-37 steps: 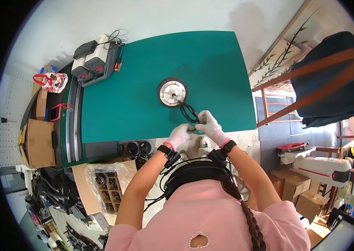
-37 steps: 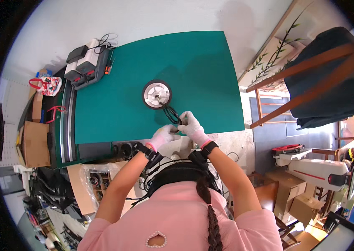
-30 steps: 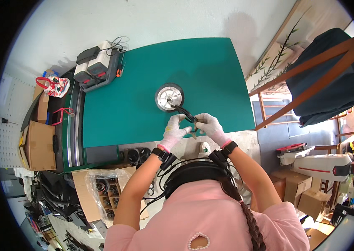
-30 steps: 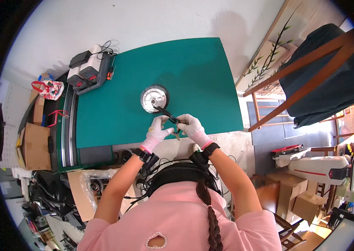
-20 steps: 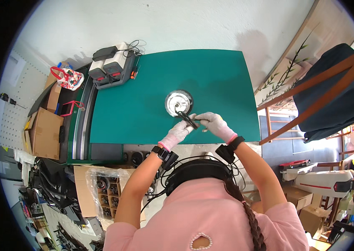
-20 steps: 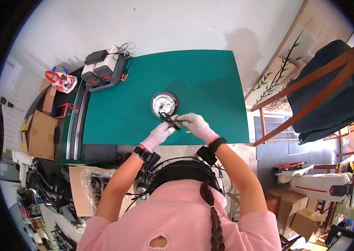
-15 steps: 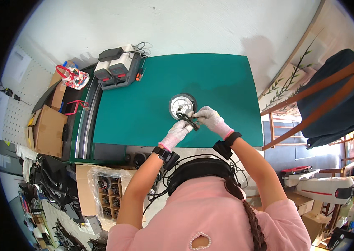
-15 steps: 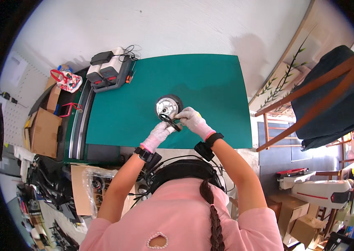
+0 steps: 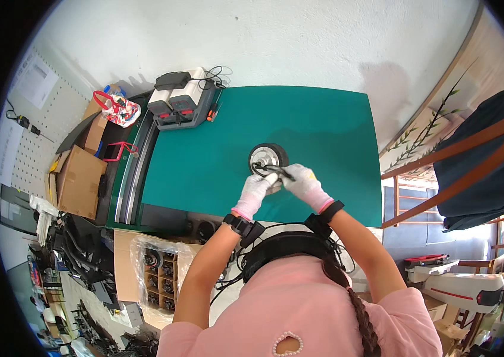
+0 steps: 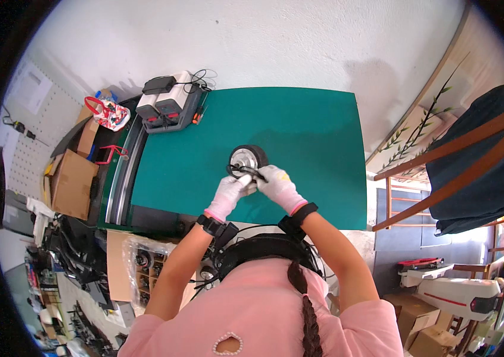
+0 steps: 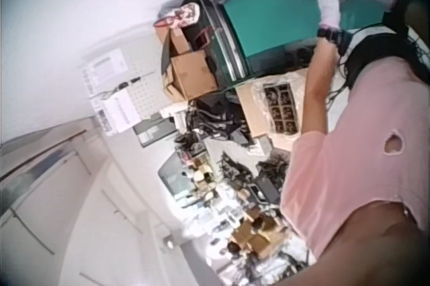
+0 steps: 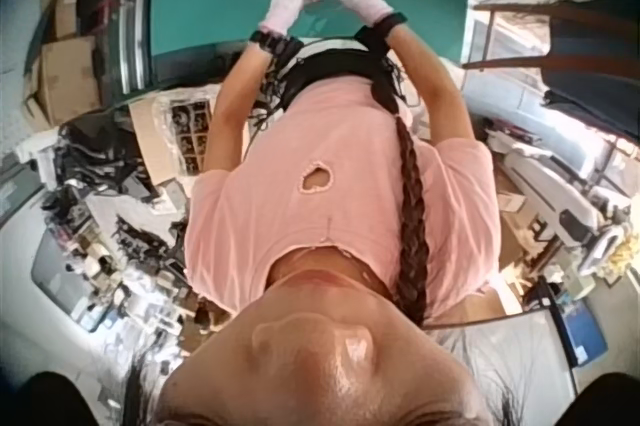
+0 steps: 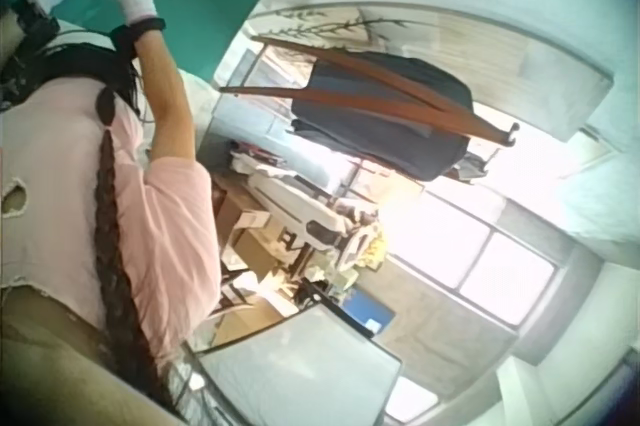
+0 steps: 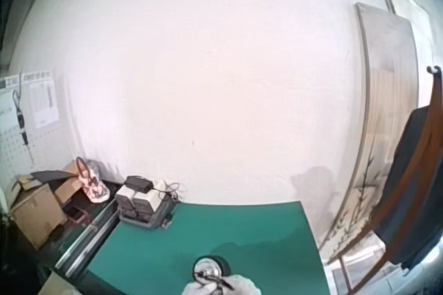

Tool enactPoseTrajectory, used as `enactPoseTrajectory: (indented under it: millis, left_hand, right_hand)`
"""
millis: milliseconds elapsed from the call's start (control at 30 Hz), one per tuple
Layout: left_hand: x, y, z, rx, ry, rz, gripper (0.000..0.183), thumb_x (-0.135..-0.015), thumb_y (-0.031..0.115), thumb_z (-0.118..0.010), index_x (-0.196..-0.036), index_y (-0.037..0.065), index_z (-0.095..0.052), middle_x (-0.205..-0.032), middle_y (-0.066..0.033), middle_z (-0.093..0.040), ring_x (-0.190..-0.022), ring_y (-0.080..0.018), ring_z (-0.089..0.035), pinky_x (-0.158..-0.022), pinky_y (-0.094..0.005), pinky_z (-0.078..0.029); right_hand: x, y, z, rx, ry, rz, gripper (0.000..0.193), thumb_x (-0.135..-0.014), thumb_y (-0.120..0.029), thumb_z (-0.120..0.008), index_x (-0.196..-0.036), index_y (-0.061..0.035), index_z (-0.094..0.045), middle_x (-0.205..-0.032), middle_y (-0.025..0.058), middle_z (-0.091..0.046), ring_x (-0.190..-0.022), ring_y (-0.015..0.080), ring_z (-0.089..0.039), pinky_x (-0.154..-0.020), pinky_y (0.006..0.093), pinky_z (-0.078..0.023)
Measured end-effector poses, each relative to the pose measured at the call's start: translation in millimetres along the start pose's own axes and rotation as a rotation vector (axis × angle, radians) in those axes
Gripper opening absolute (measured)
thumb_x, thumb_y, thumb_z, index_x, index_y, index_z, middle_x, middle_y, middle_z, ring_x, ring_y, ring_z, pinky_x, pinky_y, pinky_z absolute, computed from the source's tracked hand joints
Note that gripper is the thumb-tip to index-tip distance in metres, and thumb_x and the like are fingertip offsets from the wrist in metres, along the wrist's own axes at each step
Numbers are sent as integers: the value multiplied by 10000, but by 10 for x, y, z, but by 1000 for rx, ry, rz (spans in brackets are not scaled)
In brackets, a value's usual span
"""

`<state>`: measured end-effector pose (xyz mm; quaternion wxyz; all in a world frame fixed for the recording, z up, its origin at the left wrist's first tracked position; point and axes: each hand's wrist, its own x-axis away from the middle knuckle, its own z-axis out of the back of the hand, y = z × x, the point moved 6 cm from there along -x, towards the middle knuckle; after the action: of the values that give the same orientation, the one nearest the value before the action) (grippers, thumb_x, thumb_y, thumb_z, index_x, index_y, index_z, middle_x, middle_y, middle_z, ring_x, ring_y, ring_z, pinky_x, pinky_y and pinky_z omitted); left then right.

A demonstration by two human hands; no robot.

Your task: The recorder is assembling components of electric motors, including installing housings and managing wiring.

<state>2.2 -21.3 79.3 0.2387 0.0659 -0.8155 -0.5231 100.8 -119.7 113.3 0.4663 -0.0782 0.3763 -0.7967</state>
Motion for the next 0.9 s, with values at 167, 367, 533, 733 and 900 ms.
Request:
enactPoseTrajectory:
  millis: [167,367,533,733,900]
  left_hand:
    - [116,114,228,190,18,23,270,-920,208,-536,-1053,-27,-544,-1002,-131,-605,-941,-277,-608,-881,-438,-498]
    - [147,295,427,-39,127,-102,299,-941,281,-497,-988,-10,-548,-730,-35,-588,-737,-168,-618,-743,-358,-551]
    - [301,393,565,199,103,122,290,-955,247,-483,-993,-32,-548,-574,47,-358,-523,-89,-401,-496,-246,-372]
    - [571,662,148,-462,-111,-21,289,-949,238,-476,-1110,20,-578,-584,41,-422,-511,-65,-435,-467,-215,-374]
    - [874,759,-672,-1148,-473,-559,248,-878,260,-542,-1038,102,-645,-845,-92,-632,-770,-246,-595,-700,-351,-470]
  right_hand:
    - [53,430,112,-137,-91,-314,276,-774,-263,-638,-913,-24,-644,-880,171,-616,-852,340,-597,-753,395,-474]
    - [168,403,6,-138,-70,-364,254,-809,-260,-597,-912,-29,-599,-902,178,-618,-875,366,-585,-762,426,-463]
    - [278,457,4,-40,-53,-409,236,-821,-218,-580,-1012,-80,-579,-941,170,-617,-939,356,-580,-785,424,-467]
    - [583,120,27,-51,-237,-271,350,-773,-142,-595,-1122,-135,-567,-1151,157,-533,-1056,330,-535,-898,392,-444]
    - [781,-640,556,74,328,152,773,-656,-31,-683,-1348,-76,-341,-1123,166,-536,-1011,337,-540,-903,419,-435]
